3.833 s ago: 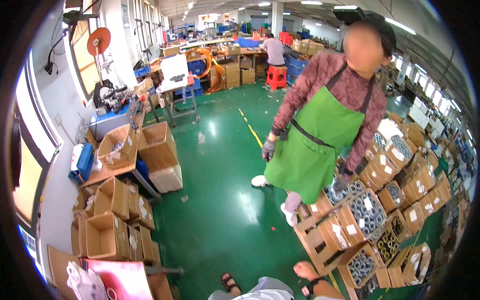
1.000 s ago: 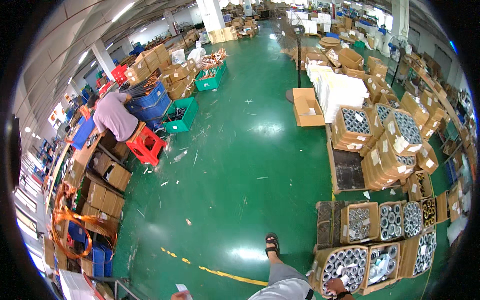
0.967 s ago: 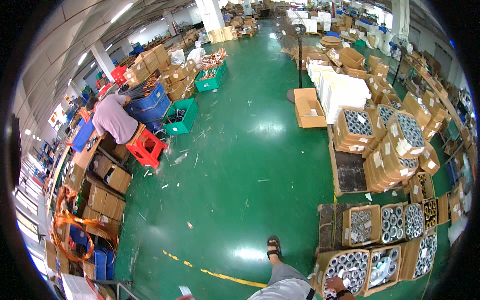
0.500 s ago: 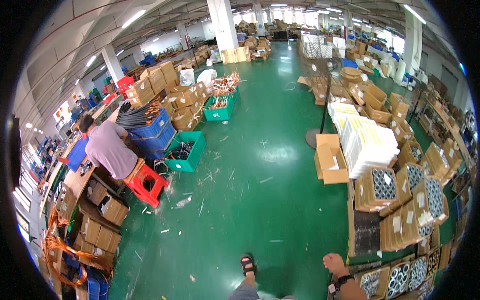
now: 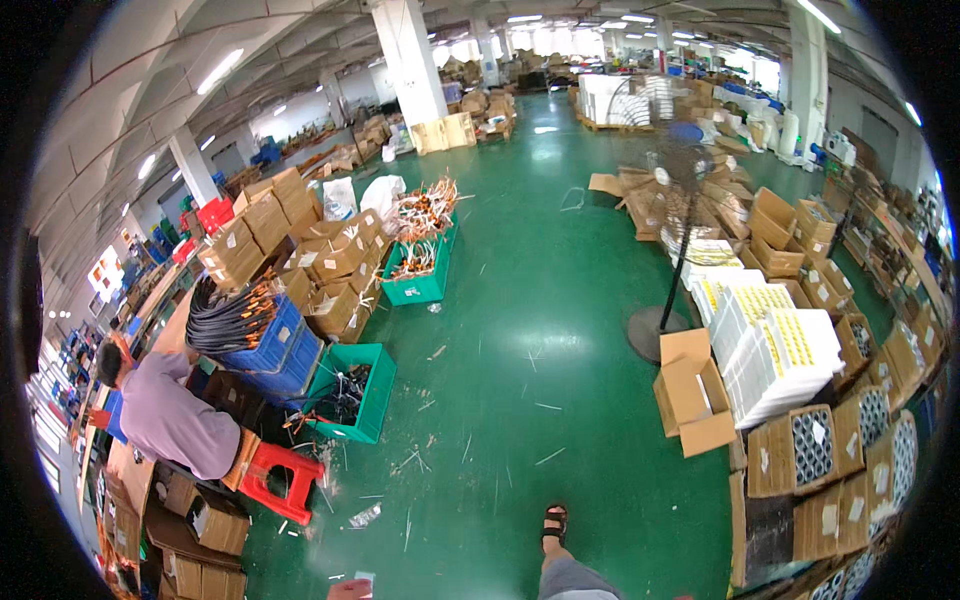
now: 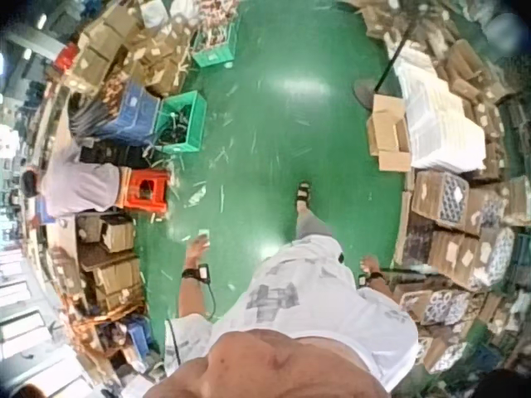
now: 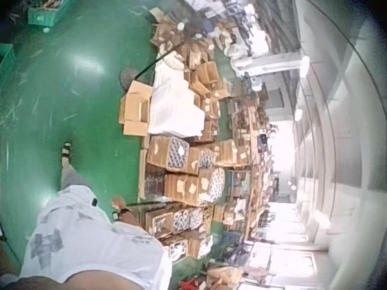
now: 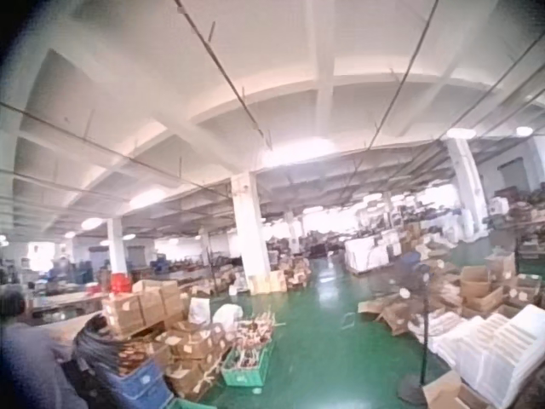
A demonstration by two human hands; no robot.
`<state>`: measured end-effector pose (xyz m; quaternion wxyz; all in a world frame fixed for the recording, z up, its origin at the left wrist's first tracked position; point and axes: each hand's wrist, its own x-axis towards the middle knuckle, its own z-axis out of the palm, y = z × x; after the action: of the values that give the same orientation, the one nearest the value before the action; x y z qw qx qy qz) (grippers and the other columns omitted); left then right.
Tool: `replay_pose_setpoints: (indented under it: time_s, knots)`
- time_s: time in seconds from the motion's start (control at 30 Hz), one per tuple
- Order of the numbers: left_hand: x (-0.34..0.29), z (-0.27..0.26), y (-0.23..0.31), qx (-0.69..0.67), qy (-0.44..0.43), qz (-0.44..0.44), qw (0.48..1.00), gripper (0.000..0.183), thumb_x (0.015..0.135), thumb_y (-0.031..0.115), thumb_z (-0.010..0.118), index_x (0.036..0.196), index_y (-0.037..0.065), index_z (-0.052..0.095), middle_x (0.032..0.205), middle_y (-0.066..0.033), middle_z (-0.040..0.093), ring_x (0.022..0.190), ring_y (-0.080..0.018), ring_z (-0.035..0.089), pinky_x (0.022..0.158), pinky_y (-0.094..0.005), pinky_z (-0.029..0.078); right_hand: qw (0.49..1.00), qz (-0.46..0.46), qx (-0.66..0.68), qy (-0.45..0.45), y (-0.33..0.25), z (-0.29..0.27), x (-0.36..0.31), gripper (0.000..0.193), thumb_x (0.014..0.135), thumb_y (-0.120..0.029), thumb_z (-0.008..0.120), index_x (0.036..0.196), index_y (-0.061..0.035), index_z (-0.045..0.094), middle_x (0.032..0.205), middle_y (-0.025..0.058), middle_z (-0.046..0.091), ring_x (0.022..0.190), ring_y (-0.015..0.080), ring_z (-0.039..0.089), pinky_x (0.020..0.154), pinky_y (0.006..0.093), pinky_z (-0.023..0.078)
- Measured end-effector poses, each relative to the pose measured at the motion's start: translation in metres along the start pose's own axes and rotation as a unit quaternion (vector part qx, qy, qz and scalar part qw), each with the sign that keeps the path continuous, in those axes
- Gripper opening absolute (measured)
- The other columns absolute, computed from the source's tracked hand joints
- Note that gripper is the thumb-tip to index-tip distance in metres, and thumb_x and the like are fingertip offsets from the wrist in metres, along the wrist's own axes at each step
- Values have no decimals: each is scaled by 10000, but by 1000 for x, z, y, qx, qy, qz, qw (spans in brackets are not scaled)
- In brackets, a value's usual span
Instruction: The person is assembling industrial metal and plastic components at a workstation and then moving through the factory floor to check inventory.
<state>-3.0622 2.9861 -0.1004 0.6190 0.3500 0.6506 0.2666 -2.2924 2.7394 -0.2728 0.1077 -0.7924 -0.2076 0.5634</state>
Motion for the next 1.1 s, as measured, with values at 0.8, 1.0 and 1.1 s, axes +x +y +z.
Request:
replay_pose_setpoints:
  time_s: [0.8, 1.0, 1.1]
  knots:
    - [608, 42, 441, 132, -31, -38, 990, 420, 926, 250, 549, 1317, 99, 514, 1135, -90, 606, 957, -235, 596, 749, -359, 537, 992, -60, -107, -19, -601, -121, 309, 161, 801, -173, 547, 754, -79, 669, 635, 28, 644, 541, 155, 614, 482, 290, 479]
    - [787, 101, 705, 61, 1, -44, 997, 258, 912, 240, 589, 1019, 10, 636, 920, -72, 642, 838, -200, 629, 704, -341, 551, 992, -9, 126, 1, -725, -117, 382, 161, 772, -201, 567, 724, -91, 675, 615, 32, 640, 542, 175, 619, 485, 302, 481]
    - [843, 123, 735, 20, -60, -127, 990, 394, 907, 208, 543, 1251, 16, 541, 1175, -120, 577, 989, -247, 603, 823, -382, 537, 969, 32, 246, 1, -846, -141, 410, 162, 754, -217, 579, 706, -98, 678, 603, 34, 638, 542, 188, 623, 486, 310, 483]
